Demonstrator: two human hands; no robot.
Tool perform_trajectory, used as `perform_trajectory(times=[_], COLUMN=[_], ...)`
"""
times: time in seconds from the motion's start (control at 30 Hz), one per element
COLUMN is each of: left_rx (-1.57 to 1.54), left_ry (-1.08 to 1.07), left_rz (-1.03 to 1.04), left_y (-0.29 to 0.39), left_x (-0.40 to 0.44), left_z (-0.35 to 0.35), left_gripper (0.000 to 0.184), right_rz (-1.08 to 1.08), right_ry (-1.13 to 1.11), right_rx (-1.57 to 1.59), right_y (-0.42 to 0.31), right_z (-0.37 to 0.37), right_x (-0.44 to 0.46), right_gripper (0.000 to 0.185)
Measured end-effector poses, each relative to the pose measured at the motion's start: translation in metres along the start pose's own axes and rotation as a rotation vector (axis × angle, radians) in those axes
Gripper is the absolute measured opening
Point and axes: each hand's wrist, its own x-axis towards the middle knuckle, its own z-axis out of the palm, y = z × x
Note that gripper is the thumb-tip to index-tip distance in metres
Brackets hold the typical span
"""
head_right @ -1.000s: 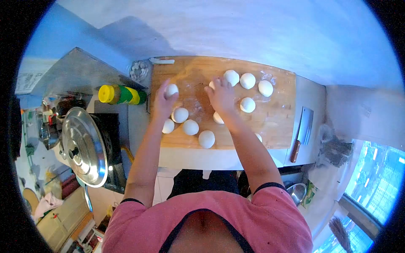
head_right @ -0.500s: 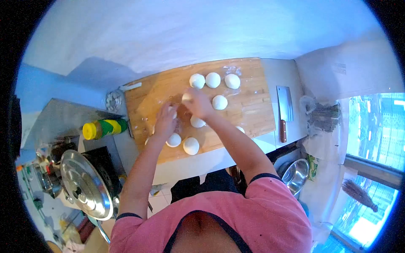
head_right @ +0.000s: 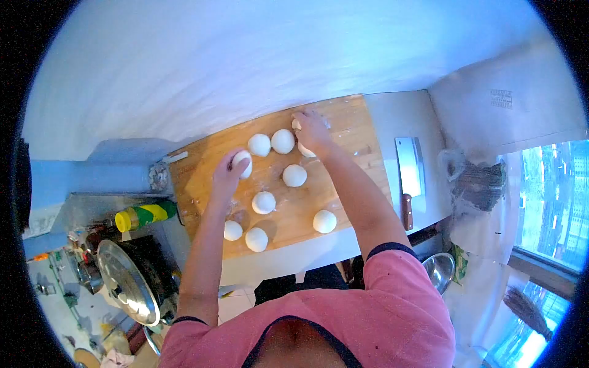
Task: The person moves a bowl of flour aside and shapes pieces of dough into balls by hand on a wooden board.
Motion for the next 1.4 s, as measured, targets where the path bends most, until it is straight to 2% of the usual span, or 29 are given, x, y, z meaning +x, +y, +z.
perform_trajectory(times=[0.03, 0.1, 0.13, 0.2, 0.23, 0.3, 0.43, 0.5, 0.53, 0.57, 0.6, 0.63, 0.67, 0.73, 0.77, 0.8, 0.83, 0.9, 0.97, 1.03, 1.07, 1.1, 1.13, 1.17, 1.23, 1.27, 1.3, 1.37, 1.4], left_rx=[0.104, 0.101, 0.241, 0.442, 0.506, 0.631, 0.954, 0.955, 0.949, 0.953, 0.84, 0.726, 0.662, 0.561, 0.46, 0.47, 0.478, 0.714, 0.706, 0.648, 0.649, 0.639, 0.777, 0.916, 0.781, 0.769, 0.754, 0.801, 0.855], left_ry=[-0.03, -0.083, -0.068, -0.082, -0.117, -0.157, -0.158, -0.167, -0.163, -0.161, -0.176, -0.183, -0.133, -0.02, 0.093, 0.141, 0.174, 0.318, 0.313, 0.319, 0.255, 0.254, 0.304, 0.353, 0.363, 0.271, 0.171, 0.174, 0.178], left_rz=[0.071, 0.194, 0.278, 0.422, 0.481, 0.465, 0.491, 0.538, 0.601, 0.603, 0.524, 0.442, 0.339, 0.298, 0.28, 0.166, 0.14, 0.113, 0.099, 0.114, 0.105, 0.096, 0.221, 0.348, 0.313, 0.198, 0.086, 0.102, 0.112], left_y=[0.013, 0.042, 0.036, 0.042, 0.053, 0.036, 0.034, 0.015, 0.014, 0.012, 0.016, 0.026, 0.033, 0.043, 0.041, 0.035, 0.027, 0.008, -0.047, -0.071, -0.078, -0.077, -0.069, -0.062, -0.067, -0.075, -0.082, -0.095, -0.102], left_x=[0.009, 0.027, 0.047, 0.073, 0.077, 0.099, 0.099, 0.11, 0.114, 0.116, 0.112, 0.104, 0.094, 0.062, 0.044, 0.029, 0.015, -0.01, -0.014, -0.019, -0.022, -0.031, -0.04, -0.05, -0.08, -0.102, -0.123, -0.16, -0.17], left_z=[0.017, 0.055, 0.076, 0.119, 0.138, 0.18, 0.202, 0.196, 0.188, 0.177, 0.16, 0.143, 0.126, 0.075, 0.045, 0.013, -0.013, -0.059, -0.089, -0.1, -0.106, -0.112, -0.117, -0.123, -0.143, -0.149, -0.149, -0.135, -0.13], left_gripper=[0.043, 0.042, 0.043, 0.047, 0.049, 0.049, 0.048, 0.047, 0.046, 0.046, 0.047, 0.047, 0.047, 0.049, 0.051, 0.052, 0.052, 0.054, 0.057, 0.065, 0.067, 0.067, 0.064, 0.062, 0.055, 0.05, 0.046, 0.041, 0.037], right_rz=[0.003, 0.166, 0.164, 0.627, 0.627, 0.723, 0.718, 0.652, 0.652, 0.58, 0.507, 0.508, 0.452, 0.436, 0.457, 0.467, 0.472, 0.282, -0.152, -0.295, -0.292, -0.439, -0.579, -0.577, -0.371, -0.288, -0.308, -0.323, -0.325], right_ry=[-0.002, 0.134, 0.132, 0.222, 0.221, 0.197, 0.162, -0.004, 0.002, -0.108, -0.232, -0.25, -0.251, -0.301, -0.228, -0.163, -0.211, -0.462, -0.249, -0.268, -0.282, -0.143, 0.002, -0.004, -0.082, -0.222, -0.24, -0.245, -0.223], right_rx=[0.005, 0.227, 0.232, 1.058, 1.054, 1.661, 1.756, 2.073, 2.078, 2.188, 2.292, 2.294, 2.258, 2.235, 2.031, 1.825, 1.832, 0.949, 0.647, 0.401, 0.398, 0.123, -0.157, -0.164, 0.018, 0.045, -0.011, -0.079, -0.001], right_y=[0.012, 0.043, 0.053, 0.064, 0.069, 0.077, 0.077, 0.073, 0.073, 0.072, 0.068, 0.057, 0.046, 0.012, -0.007, -0.027, -0.047, -0.092, -0.129, -0.163, -0.162, -0.154, -0.159, -0.162, -0.19, -0.202, -0.21, -0.219, -0.221], right_z=[-0.005, -0.022, -0.036, -0.075, -0.083, -0.095, -0.094, -0.097, -0.096, -0.094, -0.091, -0.091, -0.09, -0.084, -0.079, -0.071, -0.061, -0.038, 0.019, 0.05, 0.071, 0.097, 0.104, 0.108, 0.086, 0.084, 0.087, 0.107, 0.12], right_x=[-0.001, 0.0, -0.005, -0.02, -0.028, -0.042, -0.053, -0.063, -0.067, -0.069, -0.071, -0.069, -0.069, -0.069, -0.067, -0.067, -0.064, -0.06, -0.058, -0.055, -0.054, -0.054, -0.054, -0.061, -0.088, -0.107, -0.13, -0.162, -0.175], right_gripper=[0.046, 0.042, 0.042, 0.035, 0.035, 0.034, 0.036, 0.04, 0.04, 0.04, 0.04, 0.04, 0.039, 0.038, 0.036, 0.036, 0.036, 0.05, 0.063, 0.06, 0.06, 0.056, 0.053, 0.053, 0.05, 0.052, 0.054, 0.056, 0.053])
